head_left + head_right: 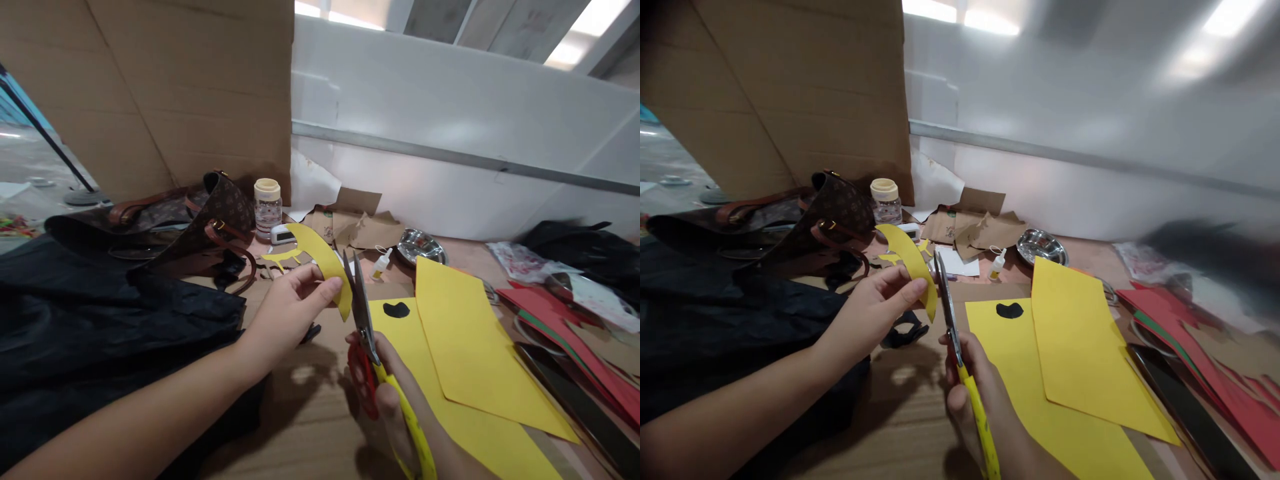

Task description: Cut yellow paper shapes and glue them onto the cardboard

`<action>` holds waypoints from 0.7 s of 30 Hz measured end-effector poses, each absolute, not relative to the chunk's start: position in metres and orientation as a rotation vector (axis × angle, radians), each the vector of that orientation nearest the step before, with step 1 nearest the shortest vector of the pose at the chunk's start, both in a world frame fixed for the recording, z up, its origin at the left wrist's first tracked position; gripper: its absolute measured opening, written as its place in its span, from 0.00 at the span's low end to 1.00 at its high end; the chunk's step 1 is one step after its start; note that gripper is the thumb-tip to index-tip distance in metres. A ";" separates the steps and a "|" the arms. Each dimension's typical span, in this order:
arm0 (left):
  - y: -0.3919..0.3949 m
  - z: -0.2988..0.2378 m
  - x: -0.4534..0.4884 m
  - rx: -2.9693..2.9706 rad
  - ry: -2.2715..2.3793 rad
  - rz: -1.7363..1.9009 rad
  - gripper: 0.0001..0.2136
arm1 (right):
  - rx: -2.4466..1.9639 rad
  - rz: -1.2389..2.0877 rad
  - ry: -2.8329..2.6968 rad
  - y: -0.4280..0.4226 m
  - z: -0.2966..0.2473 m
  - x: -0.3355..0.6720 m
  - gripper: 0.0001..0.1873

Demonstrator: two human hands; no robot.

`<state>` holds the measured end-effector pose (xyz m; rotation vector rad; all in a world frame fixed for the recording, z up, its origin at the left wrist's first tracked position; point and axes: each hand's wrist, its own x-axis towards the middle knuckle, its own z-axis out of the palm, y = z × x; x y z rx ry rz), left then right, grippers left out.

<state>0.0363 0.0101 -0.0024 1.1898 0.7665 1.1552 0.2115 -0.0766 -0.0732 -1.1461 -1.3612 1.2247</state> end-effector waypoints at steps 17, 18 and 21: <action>0.015 0.001 0.028 1.225 0.855 1.141 0.11 | -1.143 1.282 -1.324 -0.071 -0.081 0.217 0.50; 0.015 0.000 0.029 1.188 0.838 1.147 0.12 | -1.138 1.268 -1.340 -0.072 -0.079 0.217 0.49; 0.016 -0.003 0.030 1.112 0.817 1.168 0.15 | -1.139 1.230 -1.379 -0.077 -0.073 0.215 0.45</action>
